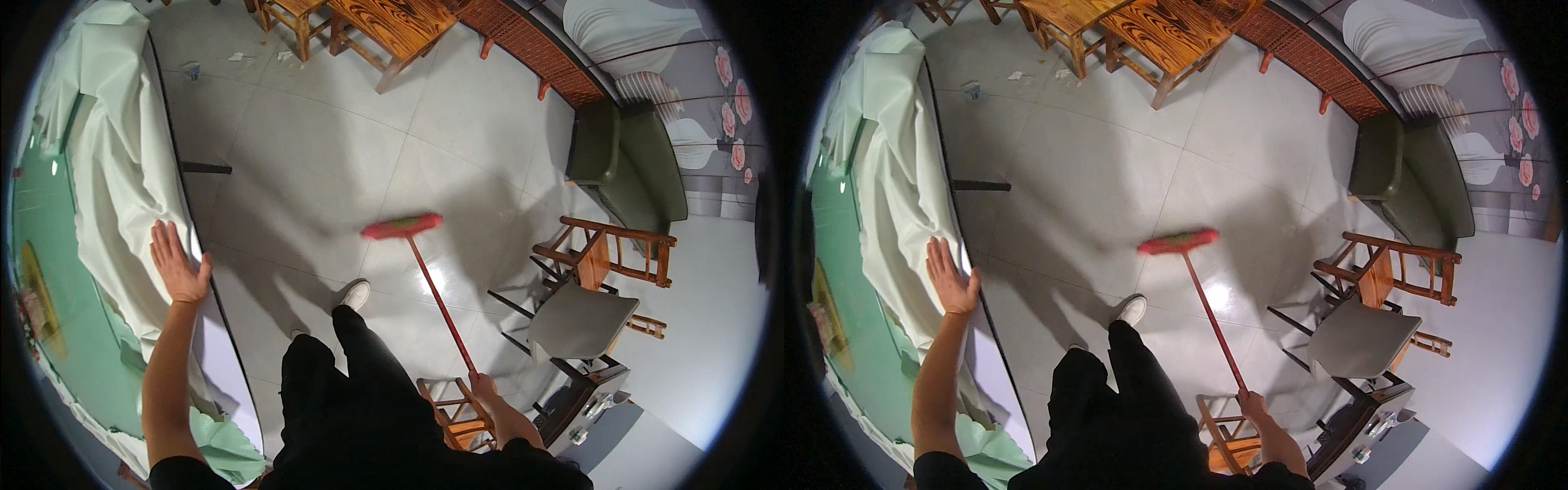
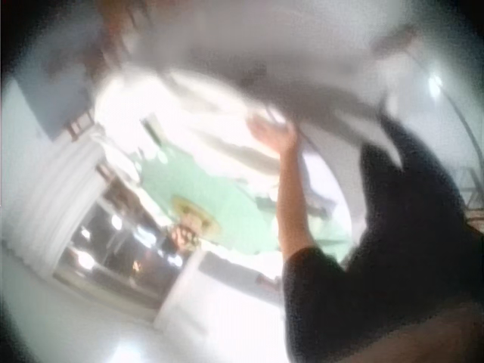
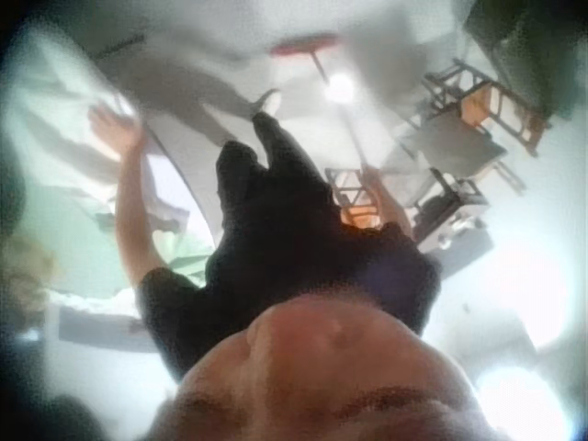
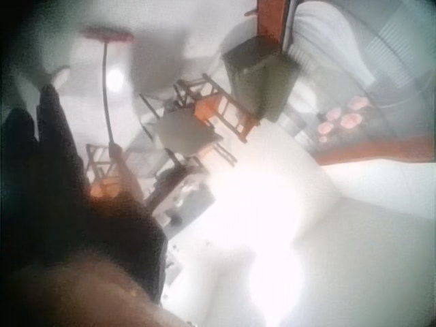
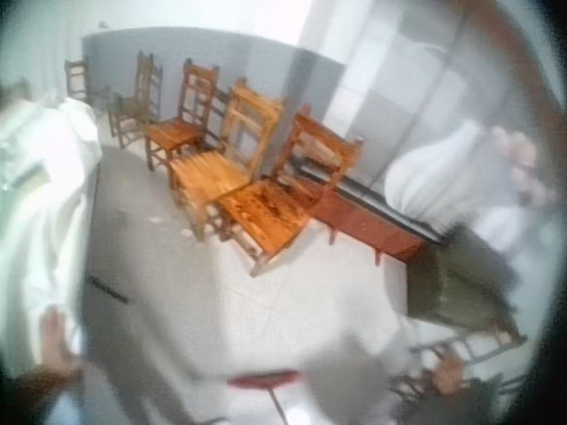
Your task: The person sweeps a tiled floor with a red broom, gathering scattered debris into a pile. They repeatedly move wooden chairs and a tablecloth-covered table to access areas underneath, then continue sweeping around the furniture.
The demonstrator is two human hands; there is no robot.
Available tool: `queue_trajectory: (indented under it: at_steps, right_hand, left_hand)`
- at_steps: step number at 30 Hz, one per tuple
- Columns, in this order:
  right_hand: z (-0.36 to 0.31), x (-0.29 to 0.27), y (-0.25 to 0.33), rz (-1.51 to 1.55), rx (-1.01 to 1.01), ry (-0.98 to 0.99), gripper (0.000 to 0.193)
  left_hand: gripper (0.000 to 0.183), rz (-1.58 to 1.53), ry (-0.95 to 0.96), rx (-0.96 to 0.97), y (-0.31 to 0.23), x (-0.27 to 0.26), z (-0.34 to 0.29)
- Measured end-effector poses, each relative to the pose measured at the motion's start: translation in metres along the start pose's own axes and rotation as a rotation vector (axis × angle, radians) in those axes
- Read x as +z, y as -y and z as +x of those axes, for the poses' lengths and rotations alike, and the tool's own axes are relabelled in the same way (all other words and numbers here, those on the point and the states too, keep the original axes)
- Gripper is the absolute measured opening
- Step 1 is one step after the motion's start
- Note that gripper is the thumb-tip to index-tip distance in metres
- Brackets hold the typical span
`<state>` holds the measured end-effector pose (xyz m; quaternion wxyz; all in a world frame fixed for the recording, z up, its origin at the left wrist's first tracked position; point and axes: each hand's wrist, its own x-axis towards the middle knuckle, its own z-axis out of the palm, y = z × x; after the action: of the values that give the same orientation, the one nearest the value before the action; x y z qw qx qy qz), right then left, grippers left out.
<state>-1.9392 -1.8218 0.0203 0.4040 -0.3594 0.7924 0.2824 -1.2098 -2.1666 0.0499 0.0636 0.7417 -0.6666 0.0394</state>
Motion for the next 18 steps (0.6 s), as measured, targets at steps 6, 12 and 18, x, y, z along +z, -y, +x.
queue_trajectory:
  at_steps: [6,12,18]
  right_hand:
    - [0.169,-0.053,0.109,-0.507,-0.319,0.051,0.047]
    - [0.236,-0.219,0.451,-0.211,-0.62,-0.095,0.057]
    - [0.145,-0.174,0.353,-0.13,-0.444,-0.13,0.055]
  left_hand:
    - [0.09,0.076,0.023,0.015,0.005,0.007,-0.004]
    - [0.09,0.054,0.008,0.036,0.009,0.01,-0.004]
    - [0.09,0.064,-0.054,0.066,0.007,0.009,-0.003]
